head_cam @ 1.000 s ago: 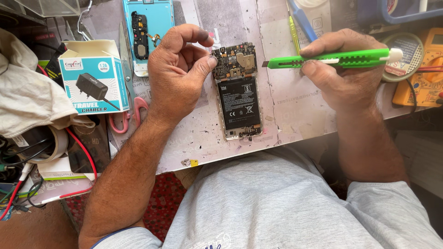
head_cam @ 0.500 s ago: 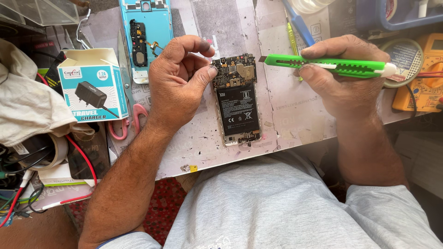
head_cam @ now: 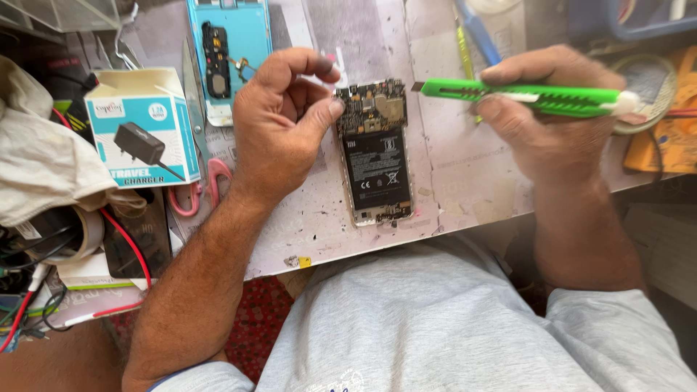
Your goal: The person disassembles a smartphone by prying open the casing and removing the motherboard. They use a green utility knife and a small screwdriver to separate components and detach connectors. The motherboard is lifted out and set aside while the battery remains in the chassis.
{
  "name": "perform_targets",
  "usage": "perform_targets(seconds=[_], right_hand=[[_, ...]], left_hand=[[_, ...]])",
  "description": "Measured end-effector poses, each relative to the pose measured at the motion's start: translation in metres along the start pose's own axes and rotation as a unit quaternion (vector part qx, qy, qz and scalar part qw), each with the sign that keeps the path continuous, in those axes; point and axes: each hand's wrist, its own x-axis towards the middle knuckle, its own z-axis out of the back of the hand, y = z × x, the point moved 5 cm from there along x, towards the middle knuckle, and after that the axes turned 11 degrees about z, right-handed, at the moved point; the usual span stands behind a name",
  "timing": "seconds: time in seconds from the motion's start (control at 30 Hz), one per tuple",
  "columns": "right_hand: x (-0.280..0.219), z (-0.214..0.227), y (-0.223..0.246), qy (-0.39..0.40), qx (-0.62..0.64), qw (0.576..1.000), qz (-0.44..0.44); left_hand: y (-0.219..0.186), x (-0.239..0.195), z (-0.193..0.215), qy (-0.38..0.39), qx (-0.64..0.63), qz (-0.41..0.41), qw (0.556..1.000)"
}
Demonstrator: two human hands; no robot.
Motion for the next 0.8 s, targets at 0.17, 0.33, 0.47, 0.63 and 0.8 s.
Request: perform_targets(seconds=[0.17,0.33,0.47,0.63,0.8], right_hand=[[-0.044,0.021,-0.03,0.084,-0.264,0.925,0.26],[-0.088,0.049,-0.092,0.06,-0.068,0.993,0.078],[-0.1,0.054,-0.1,0.07,-0.02,0.997,0.011],[-0.066,0.036,-0.063,0.155,0.109,0.982,-0.014],[-0.02,-0.007,-0.02,0.365,0.207,0.908,0.015]], left_hand=[[0.013,-0.008,0.005,-0.006,0.033,-0.044,0.998],[0.019,-0.011,0.007,-0.02,0.049,-0.054,0.997],[0.025,-0.011,0.012,-0.068,0.128,-0.03,0.989],[0.031,-0.017,0.013,-0.086,0.183,-0.035,0.979],[0.035,-0.018,0.013,-0.074,0.206,-0.054,0.974]])
